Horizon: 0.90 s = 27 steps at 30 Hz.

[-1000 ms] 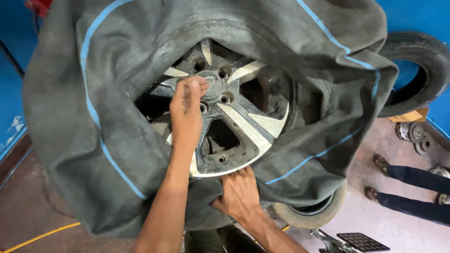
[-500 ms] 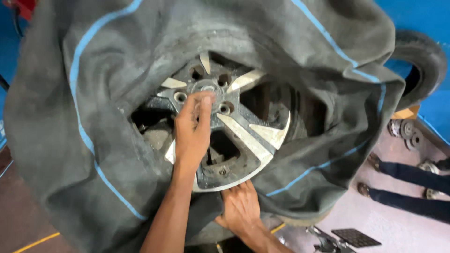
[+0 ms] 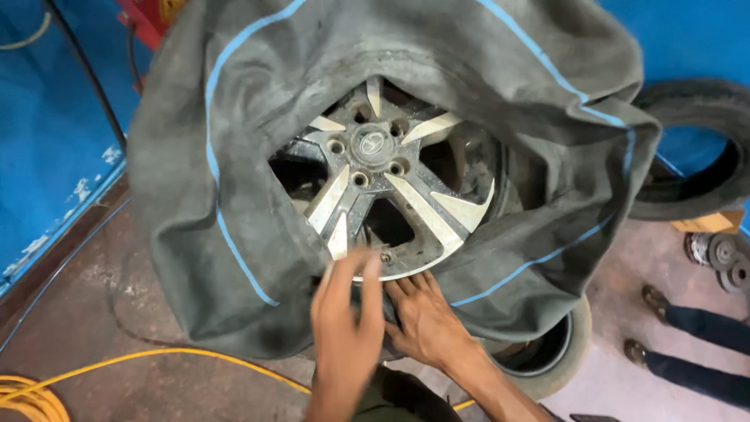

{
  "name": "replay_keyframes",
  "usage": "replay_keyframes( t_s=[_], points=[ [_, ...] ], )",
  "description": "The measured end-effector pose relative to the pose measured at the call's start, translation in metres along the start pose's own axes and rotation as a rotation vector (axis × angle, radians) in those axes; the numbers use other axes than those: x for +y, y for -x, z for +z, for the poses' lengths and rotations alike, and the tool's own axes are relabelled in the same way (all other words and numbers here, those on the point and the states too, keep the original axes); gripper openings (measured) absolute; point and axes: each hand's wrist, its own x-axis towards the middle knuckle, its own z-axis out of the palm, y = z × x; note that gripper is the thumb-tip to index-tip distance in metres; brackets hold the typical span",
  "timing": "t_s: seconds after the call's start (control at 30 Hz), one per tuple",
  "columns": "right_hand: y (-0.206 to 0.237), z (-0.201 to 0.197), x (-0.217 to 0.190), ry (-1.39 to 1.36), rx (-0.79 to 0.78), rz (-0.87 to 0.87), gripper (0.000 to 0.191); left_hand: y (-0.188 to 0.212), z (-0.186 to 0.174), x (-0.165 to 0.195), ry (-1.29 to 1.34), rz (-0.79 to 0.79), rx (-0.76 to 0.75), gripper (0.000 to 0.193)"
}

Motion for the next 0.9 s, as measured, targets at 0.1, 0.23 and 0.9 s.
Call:
replay_keyframes(
  t_s=[0.1, 0.23, 0.9],
  points=[
    [0.010, -0.015, 0.004, -0.048, -0.157, 0.225, 0.057, 0.080, 0.005, -0.001, -0.021, -0.517, 0.087, 0.014],
    [0.021, -0.032, 0.006, -0.030, -0.043, 0.241, 0.056, 0.121, 0.051, -0.051, 0.660, -1.061, 0.232, 0.024],
    [0.046, -0.014, 0.050, -0.093, -0.059, -0.184, 0.086, 0.069, 0.062, -0.070, 1.672, -0.939, 0.286, 0.036]
  ],
)
